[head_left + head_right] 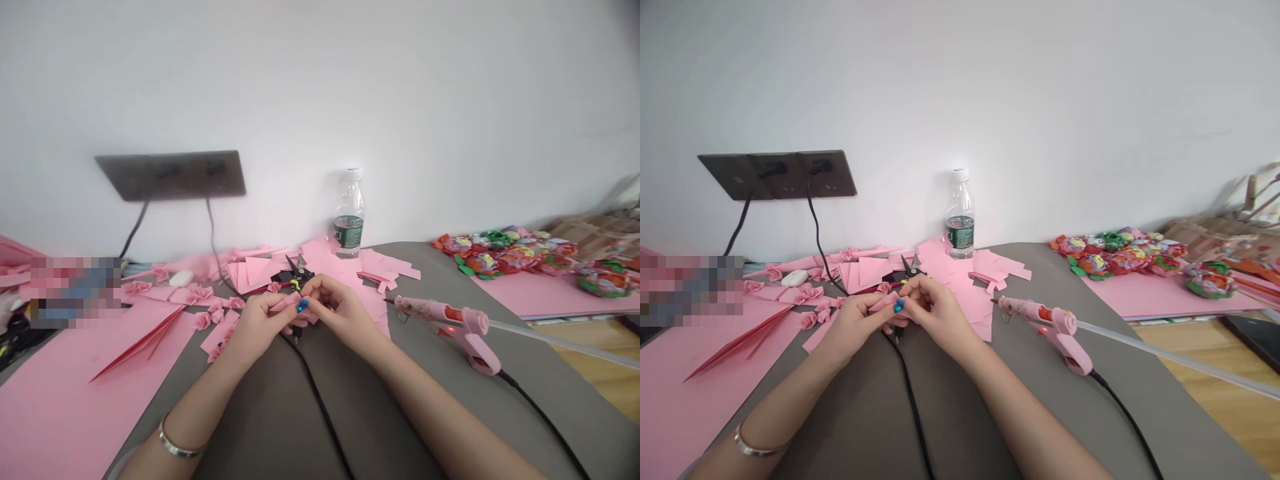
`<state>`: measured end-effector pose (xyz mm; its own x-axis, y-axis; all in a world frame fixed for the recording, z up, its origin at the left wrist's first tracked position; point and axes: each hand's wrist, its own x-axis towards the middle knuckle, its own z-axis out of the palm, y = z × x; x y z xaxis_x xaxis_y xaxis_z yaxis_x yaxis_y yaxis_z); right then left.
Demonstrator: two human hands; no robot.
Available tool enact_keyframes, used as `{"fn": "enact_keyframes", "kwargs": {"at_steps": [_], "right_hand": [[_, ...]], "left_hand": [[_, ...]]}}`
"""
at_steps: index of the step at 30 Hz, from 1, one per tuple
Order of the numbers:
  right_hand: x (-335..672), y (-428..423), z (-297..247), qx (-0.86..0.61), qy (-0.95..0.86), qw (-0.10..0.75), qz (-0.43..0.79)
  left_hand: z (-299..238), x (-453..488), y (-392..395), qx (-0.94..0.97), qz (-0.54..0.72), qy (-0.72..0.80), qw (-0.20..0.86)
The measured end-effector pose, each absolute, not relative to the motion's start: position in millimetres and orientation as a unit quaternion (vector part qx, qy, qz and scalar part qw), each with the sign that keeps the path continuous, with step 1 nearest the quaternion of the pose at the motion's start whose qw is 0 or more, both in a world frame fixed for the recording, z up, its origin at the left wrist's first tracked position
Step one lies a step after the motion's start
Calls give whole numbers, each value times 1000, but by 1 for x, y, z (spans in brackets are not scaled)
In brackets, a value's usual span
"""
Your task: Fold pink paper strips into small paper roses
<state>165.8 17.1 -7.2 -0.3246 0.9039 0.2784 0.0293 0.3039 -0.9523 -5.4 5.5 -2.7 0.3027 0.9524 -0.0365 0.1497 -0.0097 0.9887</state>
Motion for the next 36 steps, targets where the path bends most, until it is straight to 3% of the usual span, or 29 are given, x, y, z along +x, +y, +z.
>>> {"fn": "enact_keyframes", "kwargs": {"at_steps": [10, 17, 28, 36], "right_hand": [[161, 15, -8, -412, -665, 512, 354], [156, 11, -10, -425, -660, 517, 342], [156, 10, -10, -393, -703, 519, 285], [154, 9, -11, -383, -681, 543, 306]], "left_hand": [[-5, 1, 4, 566, 406, 437, 569], [-6, 2, 0, 624, 400, 435, 510], [-10, 1, 3, 577, 426, 419, 557], [-8, 1, 3, 614, 446, 408, 507]]}}
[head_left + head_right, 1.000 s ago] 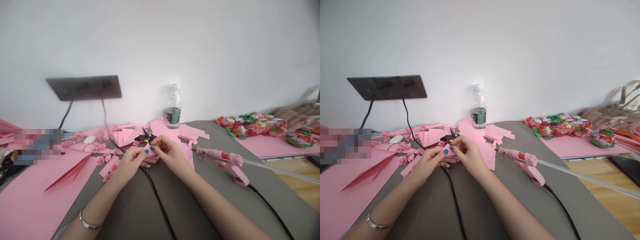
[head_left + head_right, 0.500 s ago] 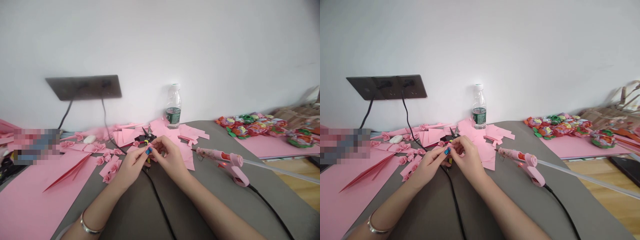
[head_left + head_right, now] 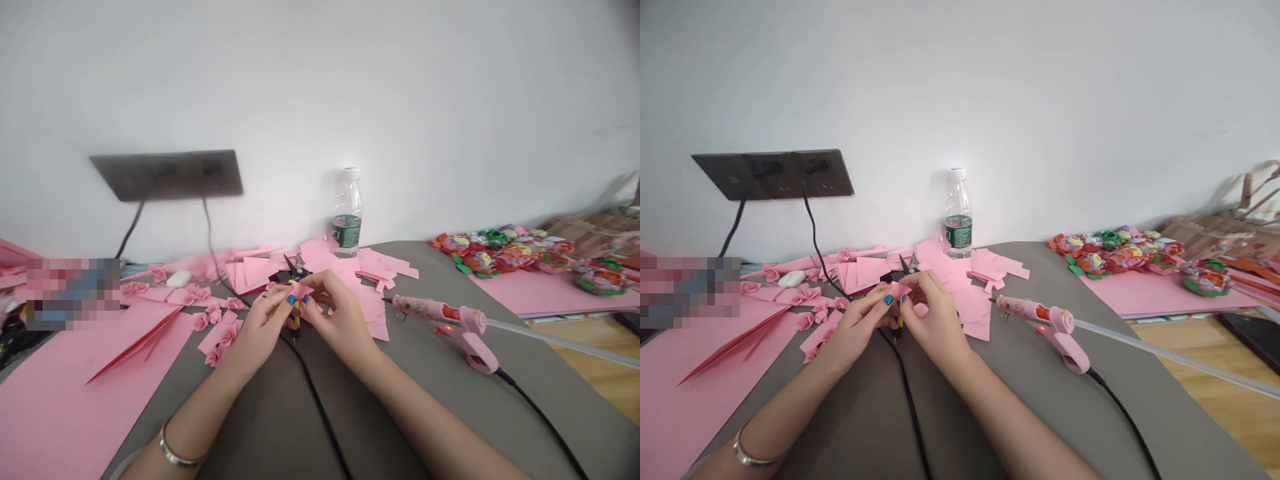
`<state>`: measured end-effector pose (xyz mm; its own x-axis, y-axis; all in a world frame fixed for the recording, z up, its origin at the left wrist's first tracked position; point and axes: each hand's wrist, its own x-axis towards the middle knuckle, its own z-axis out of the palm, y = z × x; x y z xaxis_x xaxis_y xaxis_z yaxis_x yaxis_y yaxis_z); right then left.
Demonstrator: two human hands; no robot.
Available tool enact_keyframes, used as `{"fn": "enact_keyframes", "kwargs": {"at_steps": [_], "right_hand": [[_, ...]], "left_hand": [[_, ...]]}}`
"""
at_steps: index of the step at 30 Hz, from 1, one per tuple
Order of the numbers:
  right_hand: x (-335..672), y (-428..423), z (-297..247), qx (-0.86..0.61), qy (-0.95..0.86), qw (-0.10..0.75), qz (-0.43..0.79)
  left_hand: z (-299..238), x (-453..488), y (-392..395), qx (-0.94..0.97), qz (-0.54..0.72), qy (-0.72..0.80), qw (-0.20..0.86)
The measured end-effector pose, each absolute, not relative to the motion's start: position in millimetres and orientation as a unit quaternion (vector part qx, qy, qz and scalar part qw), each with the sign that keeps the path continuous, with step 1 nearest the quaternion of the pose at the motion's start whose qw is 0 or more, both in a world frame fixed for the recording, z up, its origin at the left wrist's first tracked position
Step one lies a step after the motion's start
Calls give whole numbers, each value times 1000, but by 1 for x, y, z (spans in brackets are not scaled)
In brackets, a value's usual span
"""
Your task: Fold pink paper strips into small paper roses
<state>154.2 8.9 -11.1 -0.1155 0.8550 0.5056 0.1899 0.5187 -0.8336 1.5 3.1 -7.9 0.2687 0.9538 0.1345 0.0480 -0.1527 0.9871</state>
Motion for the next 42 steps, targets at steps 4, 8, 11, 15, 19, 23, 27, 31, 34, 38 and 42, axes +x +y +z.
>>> {"fn": "enact_keyframes", "kwargs": {"at_steps": [4, 8, 11, 15, 19, 23, 27, 31, 34, 38, 42], "right_hand": [[153, 9, -12, -390, -644, 556, 352], [154, 11, -12, -385, -614, 558, 404], [154, 12, -12, -369, -603, 560, 432], [156, 14, -13, -360, -596, 565, 442], [157, 16, -14, -359, -595, 567, 444], [157, 17, -15, -355, -598, 566, 443], [158, 17, -15, -353, -600, 564, 443], [157, 15, -14, -379, -615, 566, 398], [155, 12, -13, -403, -641, 565, 328], [154, 10, -13, -422, -671, 541, 279], [157, 10, -11, -417, -699, 532, 235]], "left_hand": [[-9, 1, 4, 619, 448, 406, 501], [-11, 2, 6, 581, 464, 405, 532], [-10, 3, 5, 528, 488, 401, 568], [-7, 5, 4, 494, 500, 400, 588], [-5, 5, 4, 477, 499, 403, 600], [-6, 4, 4, 468, 497, 406, 608], [-7, 3, 5, 482, 495, 404, 599], [-8, 3, 4, 553, 473, 402, 556], [-6, 5, 3, 602, 453, 398, 524], [-1, 6, 1, 615, 447, 405, 508], [1, 6, 1, 597, 448, 404, 528]]}}
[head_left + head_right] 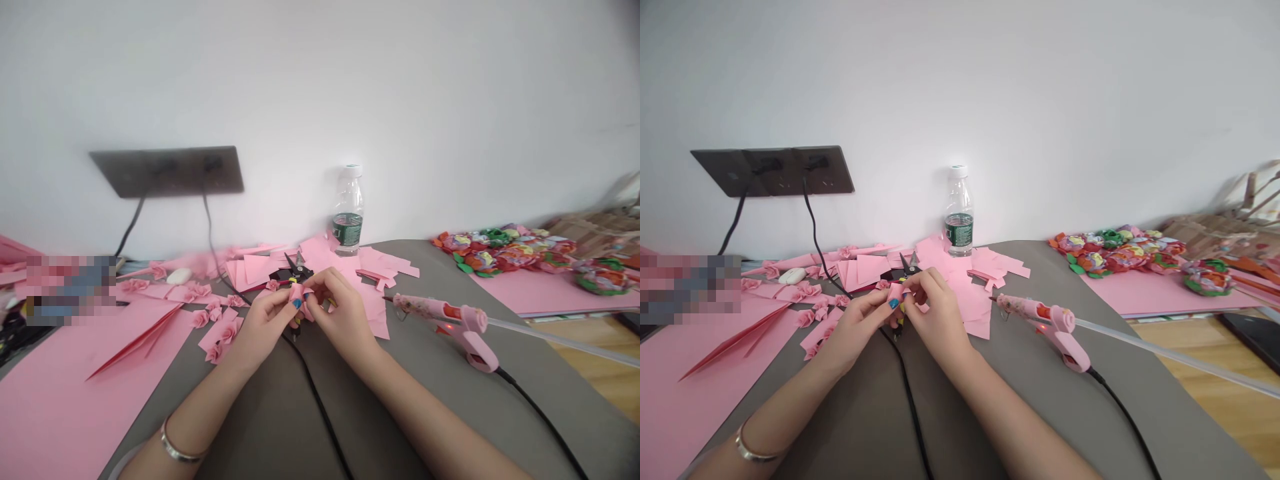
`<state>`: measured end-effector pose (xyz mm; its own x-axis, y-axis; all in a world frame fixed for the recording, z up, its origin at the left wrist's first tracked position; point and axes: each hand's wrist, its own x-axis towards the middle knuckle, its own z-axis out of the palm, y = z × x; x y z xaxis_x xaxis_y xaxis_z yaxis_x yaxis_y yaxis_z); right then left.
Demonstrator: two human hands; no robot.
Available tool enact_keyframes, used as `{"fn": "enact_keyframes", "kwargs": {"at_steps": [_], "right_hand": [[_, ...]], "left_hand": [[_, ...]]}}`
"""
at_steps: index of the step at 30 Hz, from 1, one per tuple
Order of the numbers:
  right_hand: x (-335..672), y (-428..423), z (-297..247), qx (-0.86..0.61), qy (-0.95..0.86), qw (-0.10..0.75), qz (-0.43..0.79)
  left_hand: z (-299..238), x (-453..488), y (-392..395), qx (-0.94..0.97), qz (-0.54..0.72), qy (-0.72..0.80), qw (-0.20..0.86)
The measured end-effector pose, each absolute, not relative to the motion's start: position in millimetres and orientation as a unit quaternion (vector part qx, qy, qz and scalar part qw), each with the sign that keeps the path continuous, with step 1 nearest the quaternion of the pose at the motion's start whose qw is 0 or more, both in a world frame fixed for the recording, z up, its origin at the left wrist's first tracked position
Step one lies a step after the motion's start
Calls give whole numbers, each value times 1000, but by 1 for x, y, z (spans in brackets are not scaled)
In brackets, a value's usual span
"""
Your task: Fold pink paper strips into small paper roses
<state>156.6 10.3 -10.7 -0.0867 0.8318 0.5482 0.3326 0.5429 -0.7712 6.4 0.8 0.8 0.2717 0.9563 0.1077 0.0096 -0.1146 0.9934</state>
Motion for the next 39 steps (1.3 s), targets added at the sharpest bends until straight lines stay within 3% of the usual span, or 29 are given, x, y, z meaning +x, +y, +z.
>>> {"fn": "enact_keyframes", "kwargs": {"at_steps": [13, 22, 26, 31, 39], "right_hand": [[165, 15, -12, -320, -795, 510, 81], [169, 18, -12, -297, -806, 503, 96], [169, 17, -9, -297, -793, 512, 145], [167, 17, -9, -352, -706, 539, 296], [165, 20, -11, -409, -671, 475, 395]], "left_hand": [[-4, 4, 4, 419, 505, 378, 653], [-3, 2, 5, 440, 500, 379, 642], [-4, 1, 7, 450, 502, 405, 618], [-7, 0, 8, 489, 494, 441, 568], [-3, 1, 7, 511, 489, 438, 555]]}}
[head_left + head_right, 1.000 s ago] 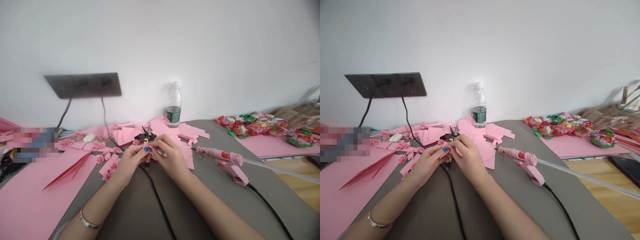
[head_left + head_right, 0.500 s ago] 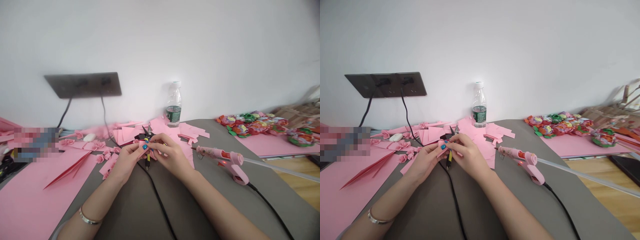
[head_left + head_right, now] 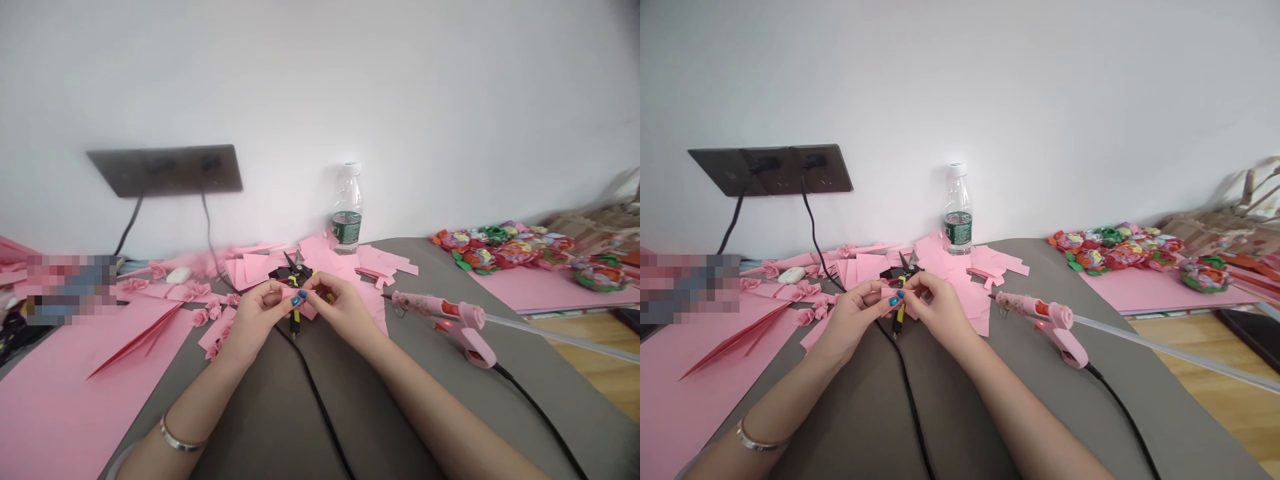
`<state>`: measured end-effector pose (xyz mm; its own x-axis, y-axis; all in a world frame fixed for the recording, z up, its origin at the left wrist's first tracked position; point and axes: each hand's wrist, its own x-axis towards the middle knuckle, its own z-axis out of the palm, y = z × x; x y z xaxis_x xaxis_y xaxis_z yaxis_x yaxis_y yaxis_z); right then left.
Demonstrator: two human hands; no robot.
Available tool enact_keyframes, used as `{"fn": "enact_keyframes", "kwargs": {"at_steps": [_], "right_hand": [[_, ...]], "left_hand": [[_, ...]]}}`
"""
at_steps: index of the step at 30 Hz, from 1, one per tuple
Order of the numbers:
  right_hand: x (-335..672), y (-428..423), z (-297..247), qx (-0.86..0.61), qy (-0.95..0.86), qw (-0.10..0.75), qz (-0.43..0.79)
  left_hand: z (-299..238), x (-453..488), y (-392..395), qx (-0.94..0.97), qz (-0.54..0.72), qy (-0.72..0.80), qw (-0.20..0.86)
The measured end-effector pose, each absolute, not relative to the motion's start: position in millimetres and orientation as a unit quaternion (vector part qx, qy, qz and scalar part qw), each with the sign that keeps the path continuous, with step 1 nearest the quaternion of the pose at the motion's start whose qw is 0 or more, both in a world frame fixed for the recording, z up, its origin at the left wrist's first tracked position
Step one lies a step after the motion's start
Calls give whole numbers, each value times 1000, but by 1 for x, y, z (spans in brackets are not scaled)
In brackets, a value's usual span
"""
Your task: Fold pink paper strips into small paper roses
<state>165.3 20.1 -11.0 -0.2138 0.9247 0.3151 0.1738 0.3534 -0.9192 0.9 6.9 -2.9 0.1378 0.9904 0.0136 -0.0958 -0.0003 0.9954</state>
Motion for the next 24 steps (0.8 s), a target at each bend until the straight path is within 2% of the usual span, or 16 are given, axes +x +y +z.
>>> {"fn": "enact_keyframes", "kwargs": {"at_steps": [14, 20, 24], "right_hand": [[168, 20, -8, -366, -694, 446, 431], [166, 21, -11, -359, -665, 471, 456], [166, 21, -11, -371, -679, 442, 455]], "left_hand": [[-4, -3, 8, 532, 459, 446, 555], [-4, -2, 8, 534, 452, 447, 557], [-3, -2, 7, 550, 447, 454, 539]]}}
